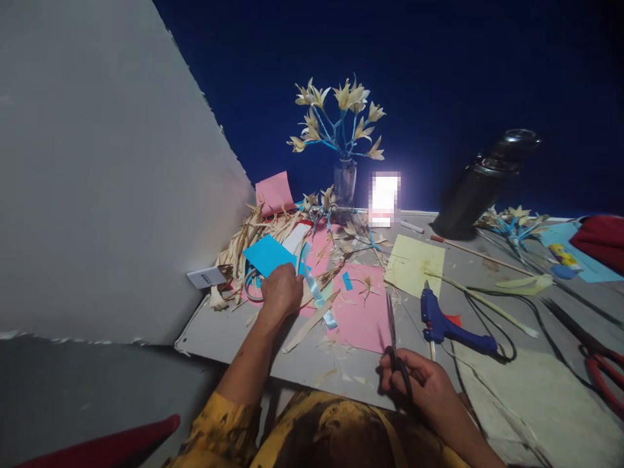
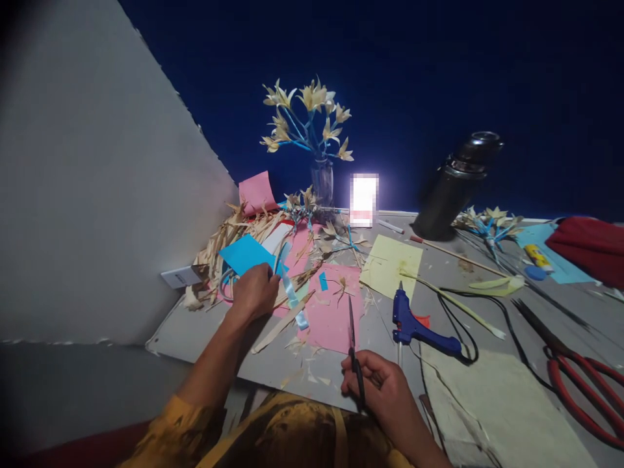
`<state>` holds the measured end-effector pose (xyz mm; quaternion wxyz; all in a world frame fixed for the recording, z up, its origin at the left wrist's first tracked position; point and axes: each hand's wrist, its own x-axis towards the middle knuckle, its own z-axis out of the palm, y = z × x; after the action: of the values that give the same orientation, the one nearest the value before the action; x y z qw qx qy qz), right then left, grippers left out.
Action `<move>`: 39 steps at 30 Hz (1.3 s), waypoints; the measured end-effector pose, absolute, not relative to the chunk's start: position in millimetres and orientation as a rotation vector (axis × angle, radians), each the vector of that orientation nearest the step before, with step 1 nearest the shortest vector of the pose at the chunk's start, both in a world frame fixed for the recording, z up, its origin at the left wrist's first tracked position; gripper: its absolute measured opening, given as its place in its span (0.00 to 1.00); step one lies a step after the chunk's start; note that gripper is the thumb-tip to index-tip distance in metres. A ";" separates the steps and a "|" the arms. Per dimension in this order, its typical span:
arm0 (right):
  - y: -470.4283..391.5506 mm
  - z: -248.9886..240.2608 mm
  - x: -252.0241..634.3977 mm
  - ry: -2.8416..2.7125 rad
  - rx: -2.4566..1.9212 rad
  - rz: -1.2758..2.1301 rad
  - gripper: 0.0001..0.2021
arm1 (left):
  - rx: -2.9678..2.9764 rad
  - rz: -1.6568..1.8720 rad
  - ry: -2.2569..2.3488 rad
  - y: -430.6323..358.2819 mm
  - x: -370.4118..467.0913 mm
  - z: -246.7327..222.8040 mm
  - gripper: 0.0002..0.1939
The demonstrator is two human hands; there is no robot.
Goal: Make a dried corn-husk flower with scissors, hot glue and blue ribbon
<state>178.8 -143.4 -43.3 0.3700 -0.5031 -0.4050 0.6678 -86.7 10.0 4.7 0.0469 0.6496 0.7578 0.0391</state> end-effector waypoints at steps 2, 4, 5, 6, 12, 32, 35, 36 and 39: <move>-143.4 -44.9 178.7 -1.036 -1.295 1.692 0.25 | 1.963 0.225 2.309 12.4 -91.4 5.3 0.14; -143.5 -44.7 178.6 -1.027 -1.311 1.677 0.25 | 1.890 0.486 2.254 14.0 -97.9 9.1 0.12; -143.6 -44.2 178.6 -1.019 -1.317 1.674 0.25 | 1.807 0.651 2.186 13.6 -100.6 12.0 0.11; -143.6 -43.7 178.6 -1.009 -1.318 1.674 0.24 | 1.697 0.815 2.079 11.8 -102.4 15.4 0.09; -135.1 -40.5 173.4 -0.815 -1.103 1.717 0.30 | 1.069 0.916 1.158 -33.9 -83.5 30.4 0.09; -101.1 -2.7 178.7 -0.647 -1.139 1.329 0.25 | 1.486 0.437 1.093 -71.3 -69.1 50.4 0.12; -117.2 -6.5 187.8 -0.988 -1.143 1.521 0.32 | 1.481 0.506 1.122 -70.8 -74.4 58.1 0.12; -122.4 -6.6 190.4 -1.075 -1.145 1.562 0.31 | 1.473 0.522 1.116 -70.6 -76.7 60.2 0.12; -132.2 -3.7 194.2 -1.246 -1.153 1.673 0.27 | 1.442 0.551 1.090 -69.8 -83.6 63.5 0.12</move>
<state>194.2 -132.2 -3.7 0.3699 -0.4494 -0.4857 0.6521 -83.6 -69.8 63.5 0.5858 0.6186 0.4673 0.2363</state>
